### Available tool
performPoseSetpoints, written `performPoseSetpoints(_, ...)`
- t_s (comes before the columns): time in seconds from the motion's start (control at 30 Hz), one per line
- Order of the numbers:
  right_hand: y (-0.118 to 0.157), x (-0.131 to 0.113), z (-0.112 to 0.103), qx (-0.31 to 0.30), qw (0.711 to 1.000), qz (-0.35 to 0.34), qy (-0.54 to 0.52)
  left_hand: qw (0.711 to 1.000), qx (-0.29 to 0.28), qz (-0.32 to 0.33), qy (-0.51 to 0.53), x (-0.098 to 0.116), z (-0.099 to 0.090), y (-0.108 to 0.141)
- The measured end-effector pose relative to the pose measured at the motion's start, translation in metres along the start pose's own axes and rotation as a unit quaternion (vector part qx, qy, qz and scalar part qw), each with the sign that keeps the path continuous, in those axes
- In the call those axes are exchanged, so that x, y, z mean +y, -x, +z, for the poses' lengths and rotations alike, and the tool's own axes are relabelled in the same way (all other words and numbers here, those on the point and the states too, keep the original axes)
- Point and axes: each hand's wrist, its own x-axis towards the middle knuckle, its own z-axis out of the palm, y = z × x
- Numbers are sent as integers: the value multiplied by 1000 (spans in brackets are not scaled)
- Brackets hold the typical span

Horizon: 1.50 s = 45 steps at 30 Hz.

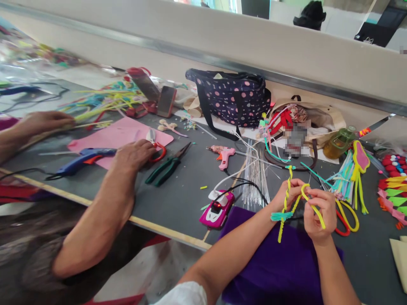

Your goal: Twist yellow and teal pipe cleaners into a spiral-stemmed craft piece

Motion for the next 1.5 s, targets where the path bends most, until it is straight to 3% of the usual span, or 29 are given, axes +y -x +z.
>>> performPoseSetpoints(0.33,4,7,6,76,993,81,-45,1000,-15,-23,-8,-3,-3,-1)
performPoseSetpoints(0.57,0,16,5,-81,993,73,52,1000,-12,-14,23,-6,-5,-2)
performPoseSetpoints(0.73,1,24,4,-127,987,53,77,1000,-8,-14,17,-8,-6,-3)
performPoseSetpoints(0.9,2,28,5,-98,987,59,112,1000,-18,-10,-11,-8,-5,-2)
performPoseSetpoints(1.1,0,29,5,-70,988,44,132,997,-32,-58,-29,-9,-6,-3)
performPoseSetpoints(1.37,2,24,5,-86,988,31,125,998,-18,-57,-9,-9,-9,-3)
performPoseSetpoints(1.5,4,25,4,-14,991,119,54,997,-38,-63,-5,-2,-5,1)
